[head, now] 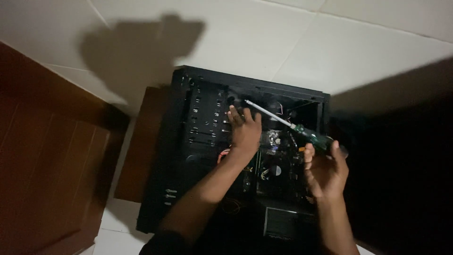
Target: Connecting and organizing SATA and power cables inside a desktop computer case after using a screwdriver to access components.
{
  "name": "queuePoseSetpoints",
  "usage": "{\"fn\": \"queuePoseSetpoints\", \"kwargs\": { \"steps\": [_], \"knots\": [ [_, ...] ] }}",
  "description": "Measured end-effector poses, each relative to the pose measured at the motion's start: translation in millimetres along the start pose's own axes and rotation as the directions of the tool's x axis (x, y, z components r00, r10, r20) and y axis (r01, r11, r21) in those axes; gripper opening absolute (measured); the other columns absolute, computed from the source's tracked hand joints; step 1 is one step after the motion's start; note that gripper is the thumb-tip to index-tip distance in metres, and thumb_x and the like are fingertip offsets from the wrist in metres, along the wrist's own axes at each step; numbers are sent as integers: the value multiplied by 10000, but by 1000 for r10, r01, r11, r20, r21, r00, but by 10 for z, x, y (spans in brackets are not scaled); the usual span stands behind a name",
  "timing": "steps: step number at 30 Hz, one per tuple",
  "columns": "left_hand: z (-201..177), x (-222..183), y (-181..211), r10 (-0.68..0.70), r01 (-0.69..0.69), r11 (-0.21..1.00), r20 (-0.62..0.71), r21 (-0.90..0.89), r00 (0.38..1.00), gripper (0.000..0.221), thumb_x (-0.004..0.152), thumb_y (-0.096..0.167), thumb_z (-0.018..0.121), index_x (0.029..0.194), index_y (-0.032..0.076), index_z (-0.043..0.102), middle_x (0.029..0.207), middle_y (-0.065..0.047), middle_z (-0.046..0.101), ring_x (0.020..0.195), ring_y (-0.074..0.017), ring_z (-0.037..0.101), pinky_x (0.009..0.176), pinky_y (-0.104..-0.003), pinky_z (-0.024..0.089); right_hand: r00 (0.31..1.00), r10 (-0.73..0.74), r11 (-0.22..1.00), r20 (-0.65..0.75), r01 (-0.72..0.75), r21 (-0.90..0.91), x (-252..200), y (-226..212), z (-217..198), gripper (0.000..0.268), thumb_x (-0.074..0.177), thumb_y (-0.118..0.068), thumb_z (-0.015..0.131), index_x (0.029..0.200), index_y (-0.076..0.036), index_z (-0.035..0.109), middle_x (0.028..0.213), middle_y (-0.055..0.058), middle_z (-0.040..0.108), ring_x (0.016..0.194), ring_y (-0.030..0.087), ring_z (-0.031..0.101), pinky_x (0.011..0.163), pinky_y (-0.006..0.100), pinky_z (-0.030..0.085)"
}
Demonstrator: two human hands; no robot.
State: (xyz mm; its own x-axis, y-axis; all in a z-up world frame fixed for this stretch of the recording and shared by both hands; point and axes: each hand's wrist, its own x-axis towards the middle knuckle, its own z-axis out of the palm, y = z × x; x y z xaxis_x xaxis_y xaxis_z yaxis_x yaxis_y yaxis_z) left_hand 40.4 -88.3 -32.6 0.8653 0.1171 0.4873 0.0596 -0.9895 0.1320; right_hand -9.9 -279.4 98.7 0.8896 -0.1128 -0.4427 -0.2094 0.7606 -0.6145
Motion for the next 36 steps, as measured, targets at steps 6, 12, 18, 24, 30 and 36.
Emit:
{"fn": "queuePoseSetpoints", "kwargs": {
  "steps": [6,12,18,24,30,36],
  "knots": [
    [-50,48,119,-38,38,999,-30,6,999,277,733,55,814,944,57,634,1061,-290,551,1179,-776,457,987,-792,395,995,16,998,95,-9,-68,124,77,263,101,946,-301,754,957,-201,751,953,91,757,929,309,779,925,382,671],
    [-619,145,6,-133,137,983,-39,122,990,308,1005,46,450,1264,-1,609,1356,-382,528,1263,-665,470,1096,-763,306,989,19,998,147,-10,-57,278,95,272,164,965,-305,719,1076,-187,744,1019,77,774,946,287,777,938,367,659],
    [-198,48,-81,-117,31,971,357,238,927,475,1015,122,379,1455,5,513,1426,-311,516,1338,-547,435,1088,-677,299,989,21,1000,149,-21,-2,512,293,63,165,952,-290,727,1070,-180,759,1006,107,773,927,327,774,902,413,664],
    [-232,63,45,-104,49,975,245,218,964,404,1012,81,394,1317,-87,599,1333,-321,595,1285,-531,521,1092,-662,312,986,42,999,159,-40,-15,502,351,43,121,943,-231,730,1038,-158,750,984,131,769,904,365,771,868,450,663],
    [-126,35,109,-127,123,978,15,167,992,353,924,8,504,1205,-153,646,1239,-376,631,1221,-579,576,1143,-698,294,984,32,999,177,-30,-12,562,385,-75,108,949,-212,728,1036,-154,755,981,149,770,888,389,770,846,477,666],
    [-271,99,-6,-80,43,971,150,234,985,381,919,81,514,1221,-106,651,1284,-332,628,1206,-531,617,1153,-649,336,978,23,998,209,-11,-60,509,398,-34,138,968,-229,711,1072,-145,743,995,149,769,905,381,771,865,473,663]
  ]
}}
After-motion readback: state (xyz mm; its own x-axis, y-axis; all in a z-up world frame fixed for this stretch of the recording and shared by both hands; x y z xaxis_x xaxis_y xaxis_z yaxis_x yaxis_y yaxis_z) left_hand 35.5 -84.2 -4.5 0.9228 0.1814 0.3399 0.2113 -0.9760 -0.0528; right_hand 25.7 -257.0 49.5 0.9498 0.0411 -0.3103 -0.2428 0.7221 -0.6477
